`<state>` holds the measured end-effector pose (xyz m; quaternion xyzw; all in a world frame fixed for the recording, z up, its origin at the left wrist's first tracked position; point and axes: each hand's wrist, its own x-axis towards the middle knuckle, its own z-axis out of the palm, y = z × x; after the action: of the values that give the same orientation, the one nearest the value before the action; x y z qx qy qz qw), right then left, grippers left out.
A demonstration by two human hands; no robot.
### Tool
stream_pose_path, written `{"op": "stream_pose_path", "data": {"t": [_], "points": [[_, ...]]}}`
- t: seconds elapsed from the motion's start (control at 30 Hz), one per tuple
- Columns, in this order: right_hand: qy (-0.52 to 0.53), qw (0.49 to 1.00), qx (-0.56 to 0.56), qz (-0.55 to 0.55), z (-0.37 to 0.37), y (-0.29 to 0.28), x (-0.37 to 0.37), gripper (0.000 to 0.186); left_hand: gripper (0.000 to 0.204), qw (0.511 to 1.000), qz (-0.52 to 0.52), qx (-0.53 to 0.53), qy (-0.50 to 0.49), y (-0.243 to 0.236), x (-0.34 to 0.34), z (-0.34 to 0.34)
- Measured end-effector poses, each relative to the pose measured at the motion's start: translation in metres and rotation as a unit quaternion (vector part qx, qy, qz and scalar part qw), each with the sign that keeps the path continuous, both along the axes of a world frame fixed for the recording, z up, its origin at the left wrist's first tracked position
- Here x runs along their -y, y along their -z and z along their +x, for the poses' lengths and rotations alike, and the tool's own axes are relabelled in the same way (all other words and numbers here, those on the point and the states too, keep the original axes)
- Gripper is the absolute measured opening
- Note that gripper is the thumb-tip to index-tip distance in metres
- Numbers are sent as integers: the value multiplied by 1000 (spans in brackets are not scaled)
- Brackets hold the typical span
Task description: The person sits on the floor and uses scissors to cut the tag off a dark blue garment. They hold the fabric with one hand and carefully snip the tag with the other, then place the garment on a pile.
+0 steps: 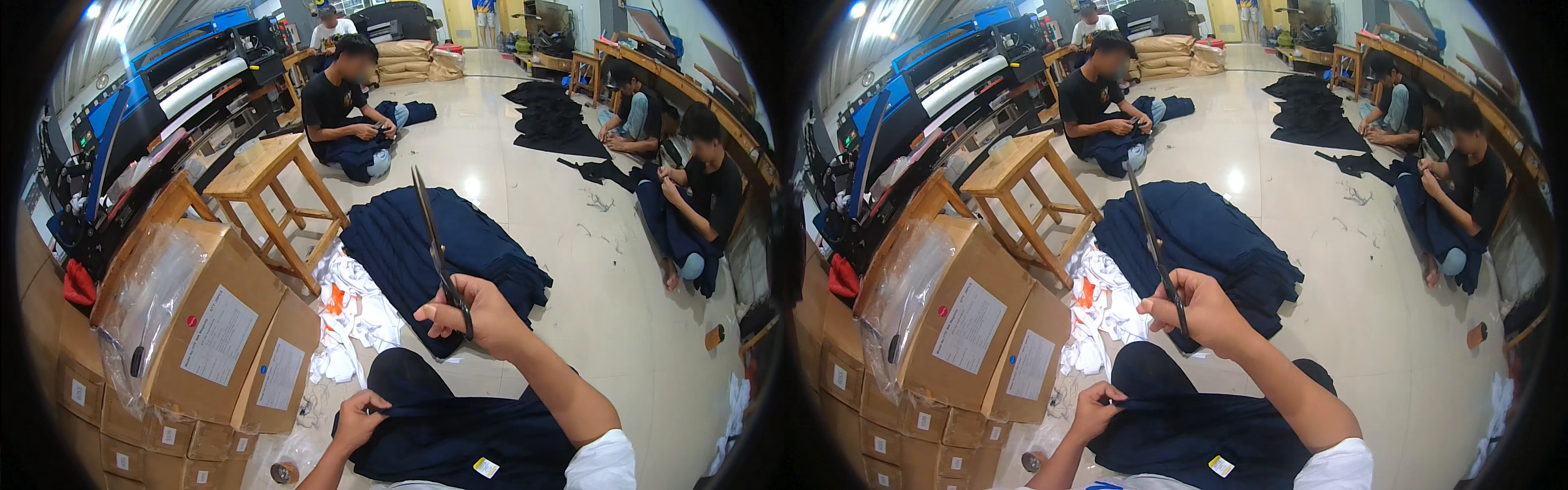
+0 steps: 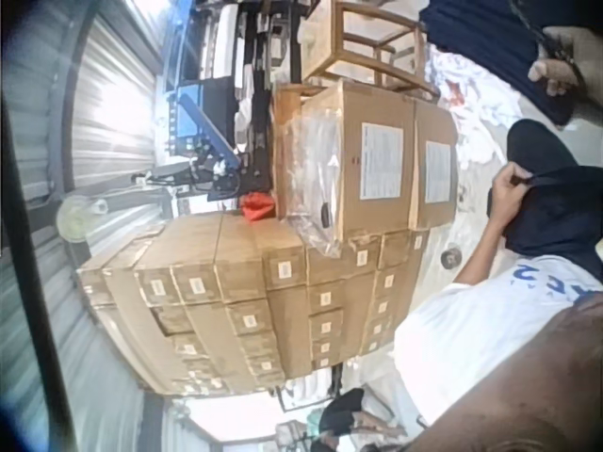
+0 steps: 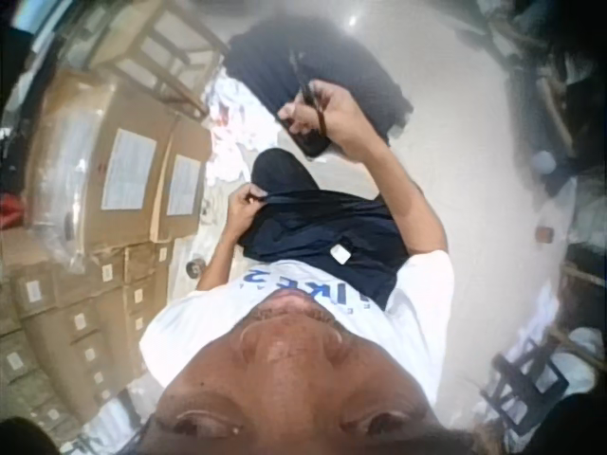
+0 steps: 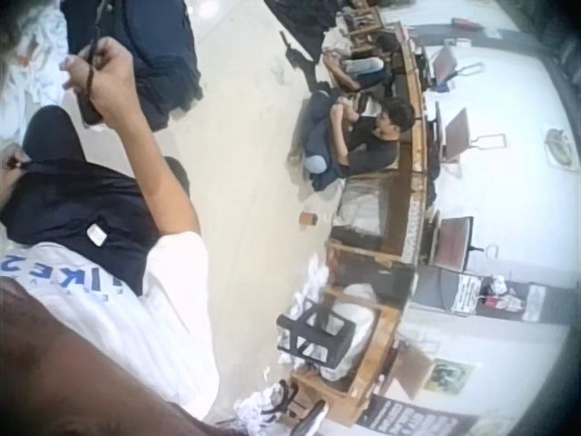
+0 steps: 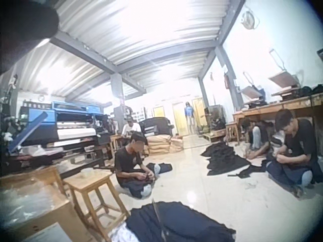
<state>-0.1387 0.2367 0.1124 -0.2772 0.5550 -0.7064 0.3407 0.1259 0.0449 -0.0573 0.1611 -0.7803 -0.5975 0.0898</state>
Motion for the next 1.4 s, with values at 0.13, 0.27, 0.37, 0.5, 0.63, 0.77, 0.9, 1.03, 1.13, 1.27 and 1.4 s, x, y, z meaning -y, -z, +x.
{"op": "stream_pose_path", "data": {"t": [0.13,0.27,0.37,0.5,0.63,0.77,0.9,1.03,1.13,1.27,1.4], "points": [[17,999,-8,49,10,85,-11,27,16,988,100,2,117,-7,2,16],[64,984,72,149,59,176,-33,27,19,987,15,-3,161,-6,-2,27],[70,973,107,192,86,196,-36,28,22,983,-53,63,167,-22,-6,21],[33,975,37,218,91,201,-28,29,25,980,2,53,189,-29,-7,15],[56,969,-15,242,94,204,-29,34,20,976,-39,83,197,-45,-1,17],[99,939,-144,295,99,210,-25,46,24,946,-88,107,294,-36,-8,30],[133,943,-156,261,98,220,-27,37,27,958,-133,137,213,-22,-27,19],[119,945,-144,268,104,222,-24,33,16,992,-88,46,-79,-5,-38,6],[101,944,-135,285,108,218,-26,31,32,975,-149,41,-160,12,-28,-13],[100,949,-123,274,105,215,-25,31,64,951,-280,99,-84,23,-11,-28],[86,954,-96,270,104,218,-24,33,81,944,-289,153,-46,27,-9,-31]]}}
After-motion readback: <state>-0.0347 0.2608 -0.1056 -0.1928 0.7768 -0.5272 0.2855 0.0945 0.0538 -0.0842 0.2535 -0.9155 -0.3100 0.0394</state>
